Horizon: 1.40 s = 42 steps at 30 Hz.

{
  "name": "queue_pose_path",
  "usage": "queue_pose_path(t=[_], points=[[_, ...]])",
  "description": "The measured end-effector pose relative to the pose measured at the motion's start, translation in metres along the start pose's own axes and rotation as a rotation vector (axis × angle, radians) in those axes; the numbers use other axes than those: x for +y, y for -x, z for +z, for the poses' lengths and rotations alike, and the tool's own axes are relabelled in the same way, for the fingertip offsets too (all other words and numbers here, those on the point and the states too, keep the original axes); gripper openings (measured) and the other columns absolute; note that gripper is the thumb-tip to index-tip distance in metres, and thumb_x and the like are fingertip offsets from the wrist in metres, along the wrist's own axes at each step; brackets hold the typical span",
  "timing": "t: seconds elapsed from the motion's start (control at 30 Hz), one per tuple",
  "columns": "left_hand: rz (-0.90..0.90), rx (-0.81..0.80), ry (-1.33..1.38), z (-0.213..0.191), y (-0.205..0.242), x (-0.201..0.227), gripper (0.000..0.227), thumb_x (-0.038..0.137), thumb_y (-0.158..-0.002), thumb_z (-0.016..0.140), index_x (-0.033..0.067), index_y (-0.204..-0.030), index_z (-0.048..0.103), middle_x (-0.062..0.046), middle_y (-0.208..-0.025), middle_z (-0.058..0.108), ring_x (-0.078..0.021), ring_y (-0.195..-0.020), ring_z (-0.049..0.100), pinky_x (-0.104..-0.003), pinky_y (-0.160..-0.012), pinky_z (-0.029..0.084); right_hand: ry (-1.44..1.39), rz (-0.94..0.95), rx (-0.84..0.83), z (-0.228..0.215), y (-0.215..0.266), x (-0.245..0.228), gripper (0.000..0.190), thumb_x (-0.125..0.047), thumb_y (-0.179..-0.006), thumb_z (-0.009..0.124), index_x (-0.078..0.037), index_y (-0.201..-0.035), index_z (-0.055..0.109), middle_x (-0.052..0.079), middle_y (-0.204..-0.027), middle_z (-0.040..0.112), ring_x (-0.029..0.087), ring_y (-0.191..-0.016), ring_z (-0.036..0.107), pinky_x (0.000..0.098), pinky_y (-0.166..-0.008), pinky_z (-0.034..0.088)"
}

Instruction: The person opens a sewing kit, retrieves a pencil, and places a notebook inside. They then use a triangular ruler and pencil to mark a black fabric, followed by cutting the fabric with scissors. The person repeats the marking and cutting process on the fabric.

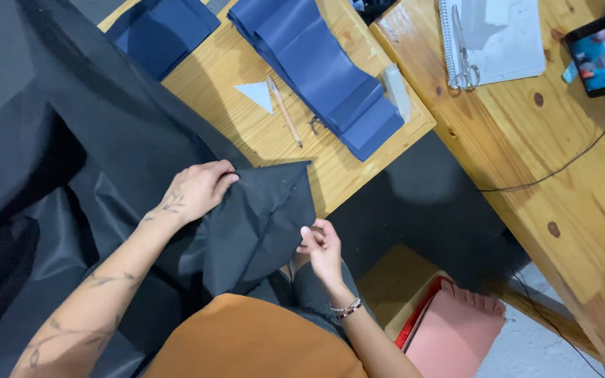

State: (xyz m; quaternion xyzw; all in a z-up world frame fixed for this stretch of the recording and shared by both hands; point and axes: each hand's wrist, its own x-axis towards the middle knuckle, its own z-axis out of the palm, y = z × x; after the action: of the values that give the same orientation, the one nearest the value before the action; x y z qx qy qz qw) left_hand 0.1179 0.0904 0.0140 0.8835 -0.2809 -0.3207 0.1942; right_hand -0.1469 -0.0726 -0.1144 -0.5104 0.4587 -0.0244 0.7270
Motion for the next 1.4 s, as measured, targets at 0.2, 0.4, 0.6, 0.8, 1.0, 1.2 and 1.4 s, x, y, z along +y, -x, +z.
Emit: queue_pose_path(t=[0.2, 0.4, 0.6, 0.8, 1.0, 1.2, 1.4], points=[[-0.084, -0.027, 0.342, 0.012, -0.009, -0.014, 0.013, 0.027, -0.097, 0.065, 0.0149, -0.101, 0.066, -0.01, -0.09, 0.073, -0.0315, -0.079, 0.072, -0.045, -0.075, 0.053, -0.102, 0.077, 0.103, 0.004, 0.011, -0.052, 0.031, -0.023, -0.096, 0.074, -0.001, -0.116, 0.064, 0.009, -0.092, 0.061, 0.016, -0.08, 0.069, 0.0307, -0.076, 0.066], [-0.117, -0.072, 0.608, -0.014, 0.007, 0.007, 0.018, 0.027, -0.101, 0.064, 0.0124, -0.095, 0.073, -0.007, -0.084, 0.078, -0.0193, -0.078, 0.069, -0.039, -0.079, 0.057, -0.241, 0.212, 0.077, 0.013, 0.007, -0.059, 0.025, -0.021, -0.093, 0.078, -0.004, -0.108, 0.066, 0.003, -0.084, 0.058, 0.012, -0.072, 0.067, 0.0251, -0.073, 0.066], [-0.155, -0.155, 0.712, -0.028, 0.015, 0.01, 0.031, 0.03, -0.105, 0.058, 0.0123, -0.091, 0.08, -0.006, -0.075, 0.078, -0.0166, -0.073, 0.07, -0.035, -0.074, 0.058, -0.233, 0.163, 0.04, 0.018, 0.021, -0.092, 0.015, -0.017, -0.094, 0.077, -0.007, -0.101, 0.07, 0.0, -0.084, 0.053, 0.012, -0.076, 0.065, 0.0299, -0.077, 0.064], [-0.133, -0.149, 0.758, -0.032, 0.021, 0.002, 0.027, 0.021, -0.103, 0.062, 0.0086, -0.087, 0.08, -0.007, -0.069, 0.075, -0.0155, -0.066, 0.064, -0.032, -0.069, 0.056, -0.314, 0.063, 0.037, 0.003, 0.016, -0.072, 0.014, -0.005, -0.094, 0.074, -0.01, -0.097, 0.061, -0.001, -0.078, 0.048, 0.013, -0.075, 0.067, 0.0353, -0.083, 0.062], [-0.065, -0.07, 0.726, -0.021, 0.028, -0.01, 0.021, 0.017, -0.1, 0.066, 0.0048, -0.087, 0.078, -0.009, -0.065, 0.071, -0.0149, -0.064, 0.059, -0.031, -0.066, 0.053, -0.34, 0.015, -0.076, 0.01, 0.025, -0.106, 0.032, 0.004, -0.088, 0.076, -0.008, -0.114, 0.059, 0.009, -0.084, 0.072, 0.019, -0.08, 0.074, 0.0361, -0.081, 0.064], [-0.042, 0.037, 0.383, -0.024, 0.042, 0.008, 0.025, 0.025, -0.107, 0.056, 0.0117, -0.092, 0.071, -0.01, -0.065, 0.064, -0.0213, -0.064, 0.057, -0.037, -0.066, 0.05, 0.023, -0.008, -0.054, -0.03, -0.014, -0.035, 0.013, -0.017, -0.09, 0.082, -0.005, -0.087, 0.079, 0.002, -0.058, 0.062, 0.009, -0.052, 0.064, 0.0194, -0.047, 0.057], [0.079, 0.206, -0.238, -0.007, 0.028, 0.022, 0.024, 0.035, -0.111, 0.046, 0.0214, -0.099, 0.062, -0.004, -0.084, 0.071, -0.0284, -0.077, 0.073, -0.041, -0.073, 0.058, 0.515, -0.184, 0.065, -0.017, 0.003, -0.051, 0.043, -0.04, -0.097, 0.073, -0.018, -0.06, 0.071, 0.0, -0.046, 0.05, 0.011, -0.048, 0.048, 0.0258, -0.049, 0.039]])
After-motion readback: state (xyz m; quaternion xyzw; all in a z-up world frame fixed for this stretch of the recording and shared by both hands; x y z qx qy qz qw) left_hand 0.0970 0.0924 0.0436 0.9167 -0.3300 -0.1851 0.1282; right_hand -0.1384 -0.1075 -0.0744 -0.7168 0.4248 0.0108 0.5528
